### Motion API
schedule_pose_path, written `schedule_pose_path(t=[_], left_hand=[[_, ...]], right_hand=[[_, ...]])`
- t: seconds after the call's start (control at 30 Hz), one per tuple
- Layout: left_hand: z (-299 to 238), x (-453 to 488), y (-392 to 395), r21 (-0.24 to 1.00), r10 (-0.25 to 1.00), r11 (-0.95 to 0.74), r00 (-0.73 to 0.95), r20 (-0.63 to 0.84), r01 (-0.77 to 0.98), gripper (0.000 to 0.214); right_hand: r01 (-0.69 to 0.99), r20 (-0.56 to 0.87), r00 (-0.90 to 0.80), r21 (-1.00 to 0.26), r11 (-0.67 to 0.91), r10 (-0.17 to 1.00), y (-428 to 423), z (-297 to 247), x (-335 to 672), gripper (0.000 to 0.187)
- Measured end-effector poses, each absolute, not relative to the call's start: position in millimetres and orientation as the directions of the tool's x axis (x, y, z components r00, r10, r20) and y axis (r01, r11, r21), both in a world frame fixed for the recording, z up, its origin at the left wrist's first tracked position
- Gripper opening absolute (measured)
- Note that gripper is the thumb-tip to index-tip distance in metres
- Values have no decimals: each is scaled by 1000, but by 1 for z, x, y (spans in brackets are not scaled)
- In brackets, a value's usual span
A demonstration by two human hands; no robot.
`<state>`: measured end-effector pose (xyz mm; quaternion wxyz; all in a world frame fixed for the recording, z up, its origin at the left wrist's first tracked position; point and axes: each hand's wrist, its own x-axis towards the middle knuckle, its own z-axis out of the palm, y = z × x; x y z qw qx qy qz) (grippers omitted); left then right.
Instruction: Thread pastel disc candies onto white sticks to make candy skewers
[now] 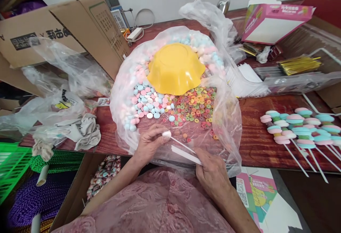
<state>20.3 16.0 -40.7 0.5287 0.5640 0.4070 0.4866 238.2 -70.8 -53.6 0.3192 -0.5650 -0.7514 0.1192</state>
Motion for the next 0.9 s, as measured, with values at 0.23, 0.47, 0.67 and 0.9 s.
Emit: schedule_pose_path(t=[0.23, 0.47, 0.67, 0.9], left_hand=[[-46, 24, 14, 957, 952, -291, 93, 291, -14, 19], [-41, 19, 11, 861, 876, -480, 131, 463, 165, 12], [-34, 18, 8, 746, 784, -616, 295, 547, 255, 23], [-35, 20, 10, 749, 780, -626, 193, 596, 218, 24]], right_hand=[[807, 349, -171, -487, 334, 921, -76, -46, 231, 35], [810, 360, -214, -453, 371, 908, -80, -39, 227, 32], [747, 369, -214, -534, 395, 905, -80, -16, 224, 33], [693, 384, -200, -596, 407, 902, -75, -16, 213, 32]])
